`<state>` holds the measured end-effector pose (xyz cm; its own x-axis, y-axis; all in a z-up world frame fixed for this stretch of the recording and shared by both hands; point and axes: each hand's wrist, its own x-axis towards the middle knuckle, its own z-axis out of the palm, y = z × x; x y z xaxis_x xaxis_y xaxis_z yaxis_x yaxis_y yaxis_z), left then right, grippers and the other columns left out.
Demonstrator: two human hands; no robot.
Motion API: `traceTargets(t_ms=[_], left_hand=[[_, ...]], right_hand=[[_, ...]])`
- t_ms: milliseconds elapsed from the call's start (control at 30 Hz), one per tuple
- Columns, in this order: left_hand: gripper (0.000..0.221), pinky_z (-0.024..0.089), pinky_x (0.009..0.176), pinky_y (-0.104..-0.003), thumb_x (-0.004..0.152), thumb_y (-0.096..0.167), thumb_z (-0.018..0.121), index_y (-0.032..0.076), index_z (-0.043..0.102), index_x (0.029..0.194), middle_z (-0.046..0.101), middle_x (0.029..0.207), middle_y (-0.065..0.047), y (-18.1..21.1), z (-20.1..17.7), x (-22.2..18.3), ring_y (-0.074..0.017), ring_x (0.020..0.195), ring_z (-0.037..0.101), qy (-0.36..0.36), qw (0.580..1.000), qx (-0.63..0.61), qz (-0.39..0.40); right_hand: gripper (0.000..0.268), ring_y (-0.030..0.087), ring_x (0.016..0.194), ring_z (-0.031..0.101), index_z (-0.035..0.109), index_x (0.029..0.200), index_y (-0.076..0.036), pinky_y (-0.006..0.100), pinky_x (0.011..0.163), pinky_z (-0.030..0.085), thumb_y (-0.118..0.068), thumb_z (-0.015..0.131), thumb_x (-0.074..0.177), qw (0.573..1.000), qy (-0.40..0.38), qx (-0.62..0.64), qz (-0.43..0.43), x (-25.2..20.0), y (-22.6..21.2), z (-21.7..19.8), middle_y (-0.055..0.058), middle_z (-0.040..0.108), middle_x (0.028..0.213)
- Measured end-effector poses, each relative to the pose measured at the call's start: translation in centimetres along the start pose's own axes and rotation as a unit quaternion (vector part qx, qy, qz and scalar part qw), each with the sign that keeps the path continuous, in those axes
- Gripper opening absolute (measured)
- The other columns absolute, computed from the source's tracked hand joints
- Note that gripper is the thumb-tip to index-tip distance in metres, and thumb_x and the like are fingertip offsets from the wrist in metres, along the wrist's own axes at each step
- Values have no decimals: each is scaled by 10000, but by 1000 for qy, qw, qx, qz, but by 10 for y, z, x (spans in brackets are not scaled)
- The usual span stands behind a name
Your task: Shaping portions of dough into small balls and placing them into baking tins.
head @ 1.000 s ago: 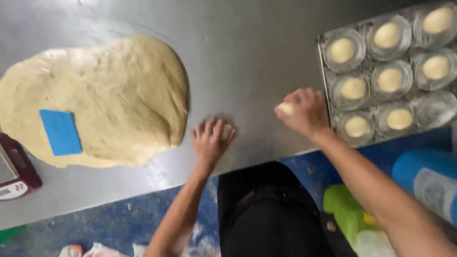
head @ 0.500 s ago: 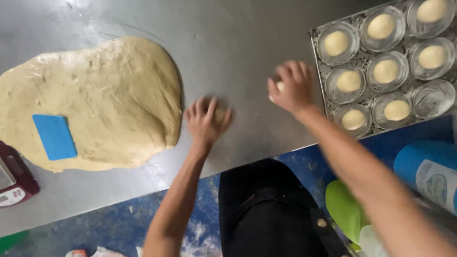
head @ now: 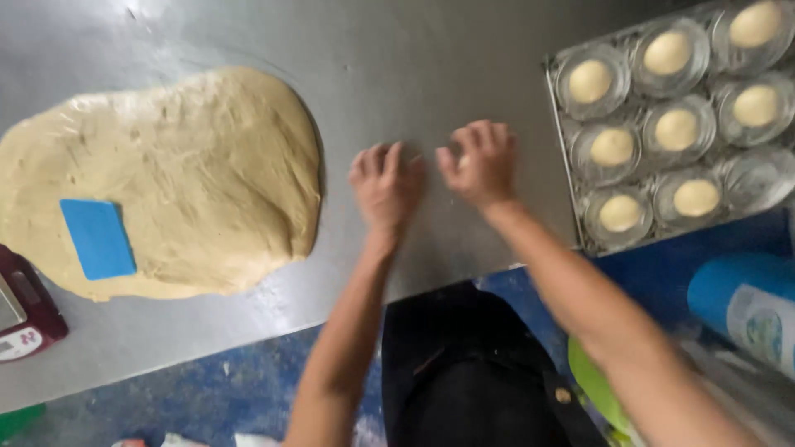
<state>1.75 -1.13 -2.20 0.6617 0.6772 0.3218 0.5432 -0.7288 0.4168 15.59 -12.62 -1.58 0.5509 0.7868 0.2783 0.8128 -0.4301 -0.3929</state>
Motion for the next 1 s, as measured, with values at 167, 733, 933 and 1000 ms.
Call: traceTargets(t_ms=[167,733,933,1000], left_hand=[[429,462,1066,-467,825,232,761,126,707,1237,627,1313,-101,0,-26,-71,-310,1256,553,-50,991,43,120],[355,431,882,-507,893,272,786,60,688,1160,617,1197,-156,-34,-25,-35,-364,1089,545,-73,992,-23,100],[378,458,1051,-500,856,209,707,106,687,1220,628,1284,-117,18,-13,-43,-315,1211,578,6,994,36,107],[415,455,1055,-465,857,186,700,116,697,1266,631,1272,-101,-9,-23,-78,-315,1206,583,-38,989,7,143]], right_hand=[[236,321,1085,567,680,1012,-128,484,935,435,-284,724,840,996,-18,31,-77,-64,11,-26,88,639,1086],[298,310,1017,568,656,996,-109,499,870,418,-353,762,861,995,-90,-47,-22,-22,43,-21,103,621,1080],[283,349,1149,561,691,1090,-116,486,985,441,-300,726,878,999,5,-10,-46,-48,7,-10,110,622,1183],[294,347,1096,564,703,1041,-120,501,937,439,-321,724,828,996,-30,7,-82,-62,38,-29,113,623,1130]])
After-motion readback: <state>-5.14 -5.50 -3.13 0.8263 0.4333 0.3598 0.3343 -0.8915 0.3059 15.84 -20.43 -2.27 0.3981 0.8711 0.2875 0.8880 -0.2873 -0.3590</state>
